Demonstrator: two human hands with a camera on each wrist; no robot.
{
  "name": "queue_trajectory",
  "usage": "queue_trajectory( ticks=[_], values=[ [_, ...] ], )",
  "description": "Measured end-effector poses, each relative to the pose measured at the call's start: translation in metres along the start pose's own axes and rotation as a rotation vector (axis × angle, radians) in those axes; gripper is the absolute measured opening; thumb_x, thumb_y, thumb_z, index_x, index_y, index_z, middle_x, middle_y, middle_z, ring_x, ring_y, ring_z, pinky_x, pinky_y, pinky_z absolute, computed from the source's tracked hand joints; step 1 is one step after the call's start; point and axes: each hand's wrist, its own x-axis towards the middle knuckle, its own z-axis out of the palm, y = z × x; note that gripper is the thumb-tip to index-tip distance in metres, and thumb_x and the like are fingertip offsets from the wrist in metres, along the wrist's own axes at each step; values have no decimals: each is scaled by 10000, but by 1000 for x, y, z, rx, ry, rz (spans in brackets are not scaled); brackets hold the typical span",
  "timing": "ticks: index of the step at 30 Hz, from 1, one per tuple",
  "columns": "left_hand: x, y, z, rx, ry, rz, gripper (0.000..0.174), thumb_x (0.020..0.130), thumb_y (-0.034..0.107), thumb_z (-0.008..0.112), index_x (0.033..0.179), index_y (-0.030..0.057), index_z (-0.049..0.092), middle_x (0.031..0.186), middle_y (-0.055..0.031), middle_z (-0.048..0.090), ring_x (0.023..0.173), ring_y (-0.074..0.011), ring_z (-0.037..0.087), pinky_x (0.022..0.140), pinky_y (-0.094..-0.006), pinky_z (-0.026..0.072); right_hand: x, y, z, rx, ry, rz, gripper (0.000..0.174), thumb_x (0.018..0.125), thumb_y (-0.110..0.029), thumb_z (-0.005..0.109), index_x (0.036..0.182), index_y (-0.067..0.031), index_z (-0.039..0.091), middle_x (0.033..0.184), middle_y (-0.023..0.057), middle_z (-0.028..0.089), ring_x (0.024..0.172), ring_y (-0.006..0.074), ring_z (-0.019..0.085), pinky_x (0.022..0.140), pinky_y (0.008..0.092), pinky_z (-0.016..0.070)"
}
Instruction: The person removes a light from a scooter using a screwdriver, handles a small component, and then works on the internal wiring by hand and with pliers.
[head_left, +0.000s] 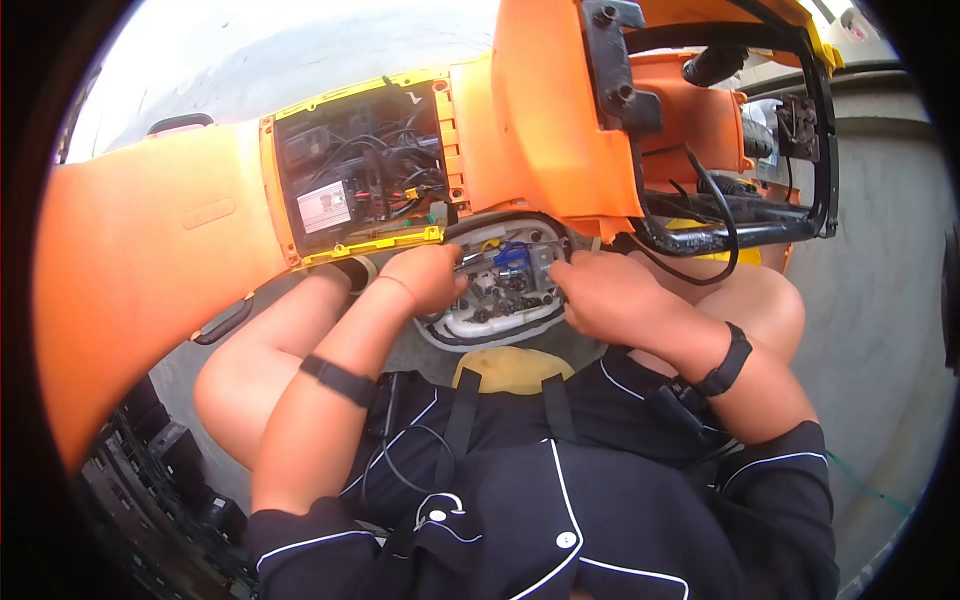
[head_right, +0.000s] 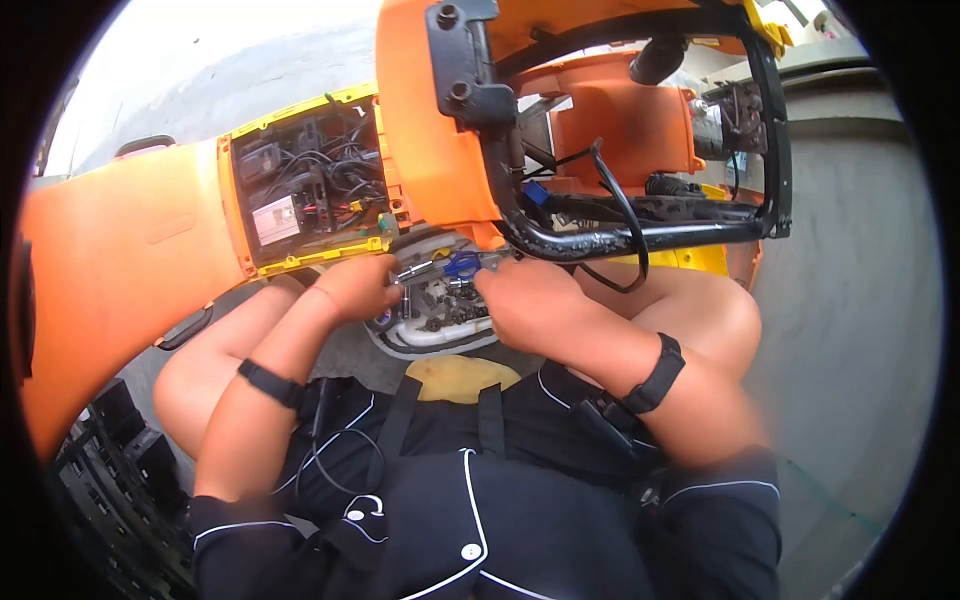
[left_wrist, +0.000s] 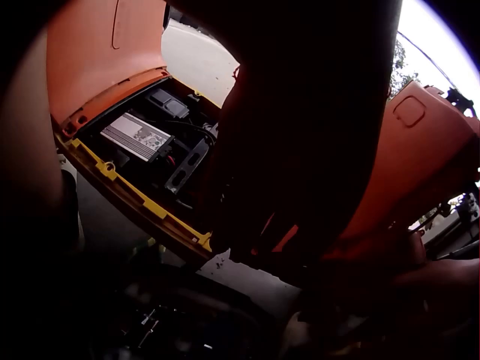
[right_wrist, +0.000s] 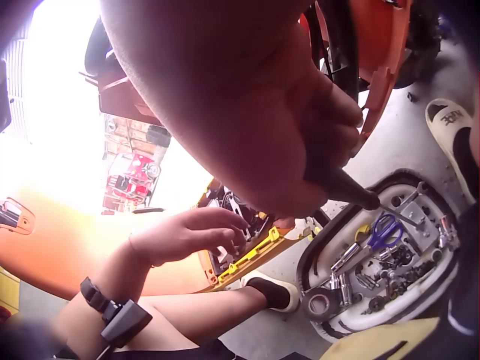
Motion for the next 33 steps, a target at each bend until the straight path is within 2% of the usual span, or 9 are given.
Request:
queue_trajectory(
  ticks=[4,11,17,19,22,24,27,31,33],
  values=[
    [47,-12,57,44,-39,-96,352,897,267,617,1162,46,690,1059,-213,725,1021,-383,687,919,-469,534,5,-11,11,119,-46,-42,247,788,-102,740,955,0,590,951,200,609,942,373,646,798,462,533],
    [95,-12,135,-213,299,-309,297,899,241,611,1154,110,690,1093,-188,728,1054,-370,689,927,-477,545,6,-12,12,93,210,-205,274,740,-67,737,942,-20,558,914,142,546,888,342,600,767,431,529],
    [85,-19,95,-224,-5,-457,292,890,173,584,1100,61,753,1197,-185,711,1116,-317,693,945,-436,543,30,-15,33,-165,137,-280,181,755,-79,687,911,-17,620,914,128,574,870,297,627,741,413,541],
    [72,-10,65,77,-285,-239,365,891,250,573,1107,8,741,1169,-233,704,1102,-342,691,967,-424,531,54,-17,48,-420,63,-244,137,785,-126,653,866,-24,696,867,117,618,825,272,657,710,416,556],
    [-7,38,-29,87,-9,-158,324,869,234,559,947,-7,760,953,-229,737,939,-390,717,886,-460,550,100,-7,87,-384,-1,-206,165,802,-166,636,826,-45,746,833,123,662,784,267,683,693,423,568],
    [-77,59,-82,-125,343,-108,334,880,235,566,1083,19,720,1089,-237,713,1062,-396,677,937,-452,533,130,7,126,-426,60,-165,167,811,-170,632,804,-53,751,841,127,675,802,273,695,702,412,572],
    [-149,51,-114,-528,691,48,258,908,55,534,1130,4,654,997,-184,702,939,-292,693,882,-359,531,159,17,162,-420,97,-98,172,830,-162,626,800,-54,757,871,139,694,838,287,714,722,409,579],
    [-165,-10,-114,-752,896,49,251,947,89,576,1154,-30,652,949,-150,697,900,-209,671,826,-334,536,173,13,179,-186,115,31,168,862,-122,611,896,-28,746,982,164,695,909,324,716,770,437,589],
    [-159,-31,-110,-297,856,-330,267,1008,110,551,1224,-23,634,1071,-102,685,994,-162,637,892,-331,514,177,13,181,-154,162,65,158,864,-127,630,935,-25,728,1025,166,684,935,333,708,794,448,585]
  ],
)
